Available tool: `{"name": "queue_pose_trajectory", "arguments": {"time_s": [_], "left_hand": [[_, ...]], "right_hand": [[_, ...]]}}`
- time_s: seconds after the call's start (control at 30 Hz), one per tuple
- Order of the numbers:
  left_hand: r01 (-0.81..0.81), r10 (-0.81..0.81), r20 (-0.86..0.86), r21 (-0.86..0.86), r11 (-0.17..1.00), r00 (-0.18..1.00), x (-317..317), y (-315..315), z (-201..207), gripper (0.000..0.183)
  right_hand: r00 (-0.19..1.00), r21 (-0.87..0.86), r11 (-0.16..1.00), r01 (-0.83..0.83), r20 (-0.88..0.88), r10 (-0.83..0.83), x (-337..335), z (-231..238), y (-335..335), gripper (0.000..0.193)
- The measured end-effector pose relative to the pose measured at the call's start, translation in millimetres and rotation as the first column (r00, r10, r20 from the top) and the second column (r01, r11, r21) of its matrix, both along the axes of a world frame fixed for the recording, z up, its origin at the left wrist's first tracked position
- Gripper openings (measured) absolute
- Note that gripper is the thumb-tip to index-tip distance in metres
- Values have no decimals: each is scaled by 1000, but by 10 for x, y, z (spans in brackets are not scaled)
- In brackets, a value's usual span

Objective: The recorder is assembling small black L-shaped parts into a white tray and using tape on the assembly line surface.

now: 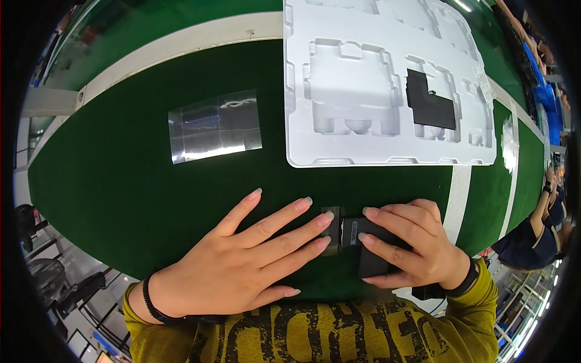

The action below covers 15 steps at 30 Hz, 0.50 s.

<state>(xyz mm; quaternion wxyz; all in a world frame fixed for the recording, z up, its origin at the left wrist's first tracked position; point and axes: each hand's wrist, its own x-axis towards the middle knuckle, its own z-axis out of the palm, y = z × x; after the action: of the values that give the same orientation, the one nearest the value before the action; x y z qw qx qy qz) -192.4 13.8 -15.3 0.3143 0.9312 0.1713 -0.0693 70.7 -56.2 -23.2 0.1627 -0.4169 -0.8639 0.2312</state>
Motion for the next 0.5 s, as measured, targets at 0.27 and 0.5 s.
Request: {"name": "queue_pose_trajectory", "arguments": {"time_s": [0.27, 0.5], "left_hand": [[-11, 11, 4, -12, 1000, 1000, 0, -6, 12, 59], [-8, 8, 1, -6, 1000, 1000, 0, -10, 7, 59]], "right_hand": [[1000, 5, 1000, 2, -10, -2, -3, -4, -3, 46], [1000, 1, 1000, 5, -4, -5, -3, -4, -2, 47]]}}
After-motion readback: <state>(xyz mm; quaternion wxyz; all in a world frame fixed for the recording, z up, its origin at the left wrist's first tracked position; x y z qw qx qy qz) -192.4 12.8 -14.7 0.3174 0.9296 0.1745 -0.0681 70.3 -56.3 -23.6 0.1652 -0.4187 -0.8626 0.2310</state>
